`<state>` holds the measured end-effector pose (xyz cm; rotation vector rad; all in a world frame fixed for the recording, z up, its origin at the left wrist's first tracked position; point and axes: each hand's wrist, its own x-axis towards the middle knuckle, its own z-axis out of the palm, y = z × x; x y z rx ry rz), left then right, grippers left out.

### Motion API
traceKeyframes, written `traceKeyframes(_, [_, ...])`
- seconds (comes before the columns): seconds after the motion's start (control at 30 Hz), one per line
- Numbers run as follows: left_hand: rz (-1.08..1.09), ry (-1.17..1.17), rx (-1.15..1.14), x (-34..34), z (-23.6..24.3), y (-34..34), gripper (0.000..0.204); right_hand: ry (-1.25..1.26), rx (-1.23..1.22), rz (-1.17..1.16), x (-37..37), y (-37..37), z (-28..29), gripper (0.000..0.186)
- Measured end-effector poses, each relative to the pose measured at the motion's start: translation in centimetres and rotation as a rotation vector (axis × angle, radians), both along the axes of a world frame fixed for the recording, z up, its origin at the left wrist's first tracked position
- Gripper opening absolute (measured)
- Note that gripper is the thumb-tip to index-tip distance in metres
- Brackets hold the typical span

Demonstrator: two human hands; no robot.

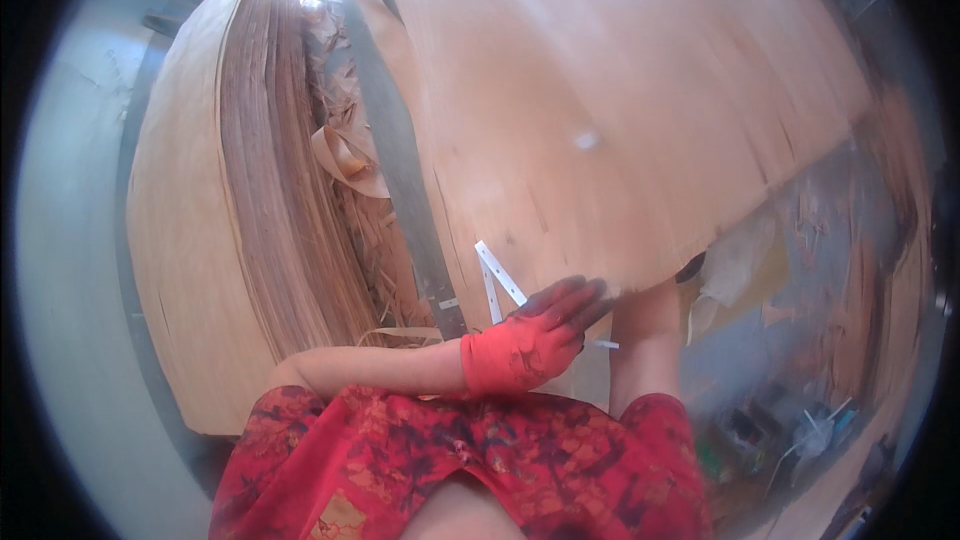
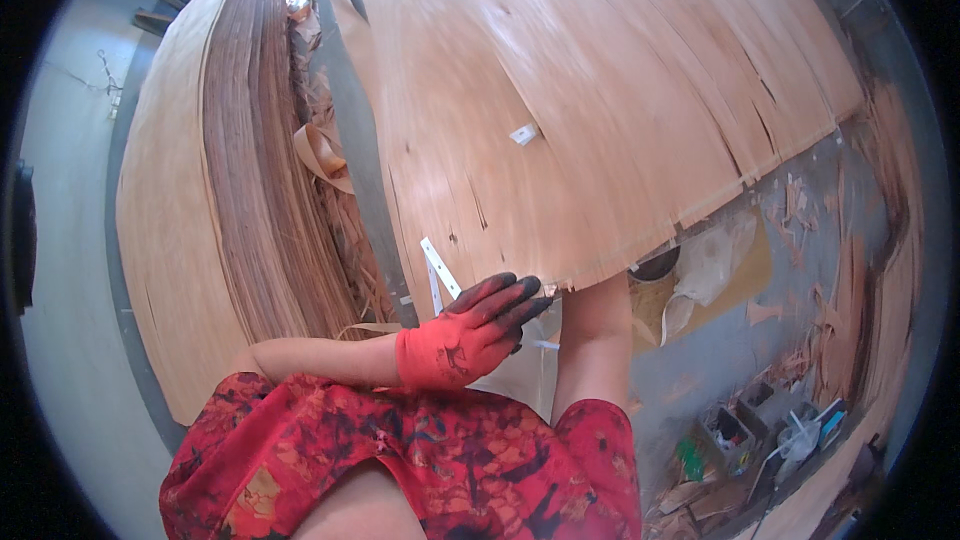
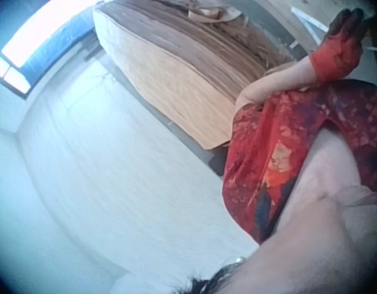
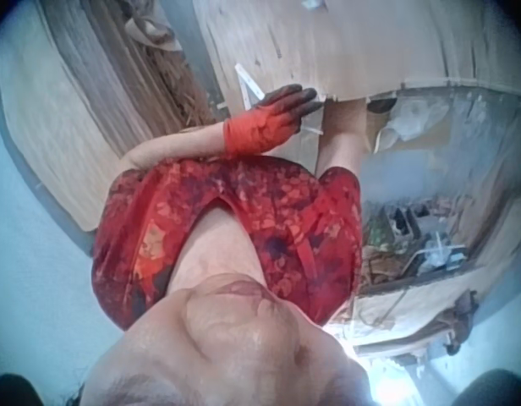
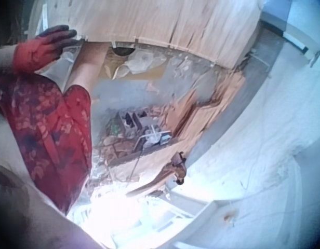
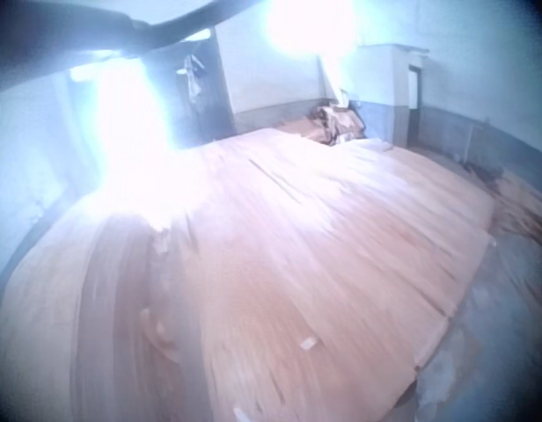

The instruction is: The person measures sheets of wood veneer with a tape measure and scrapes the surface with a handheld tool.

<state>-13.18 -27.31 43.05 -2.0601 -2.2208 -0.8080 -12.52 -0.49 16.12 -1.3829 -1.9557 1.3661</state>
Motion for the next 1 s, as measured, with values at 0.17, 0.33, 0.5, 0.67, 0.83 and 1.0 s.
traceKeyframes(0.17, [0.038,-0.036,-0.038,0.3,-0.5,-0.4,0.053,-0.014,0.007,0.000,0.7,-0.3,-0.2,0.039])
traceKeyframes(0.33, [0.024,-0.041,-0.041,0.3,-0.8,-0.9,0.055,-0.031,0.021,0.007,1.2,-0.2,-0.1,0.039])
traceKeyframes(0.5, [0.019,-0.030,-0.021,-0.2,0.5,-1.6,0.040,-0.042,0.033,0.012,1.6,-0.1,0.1,0.039])
traceKeyframes(0.67, [0.016,-0.049,-0.004,0.1,0.4,-1.9,0.028,-0.055,0.047,0.038,2.1,-0.4,0.7,0.039])
traceKeyframes(0.83, [0.022,-0.071,0.004,-0.4,0.7,-2.6,0.027,-0.069,0.041,0.056,1.6,-1.1,0.4,0.040])
traceKeyframes(1.0, [0.064,-0.029,0.009,-0.3,0.5,-1.4,0.027,-0.077,0.036,0.041,2.8,-0.8,-0.2,0.040])
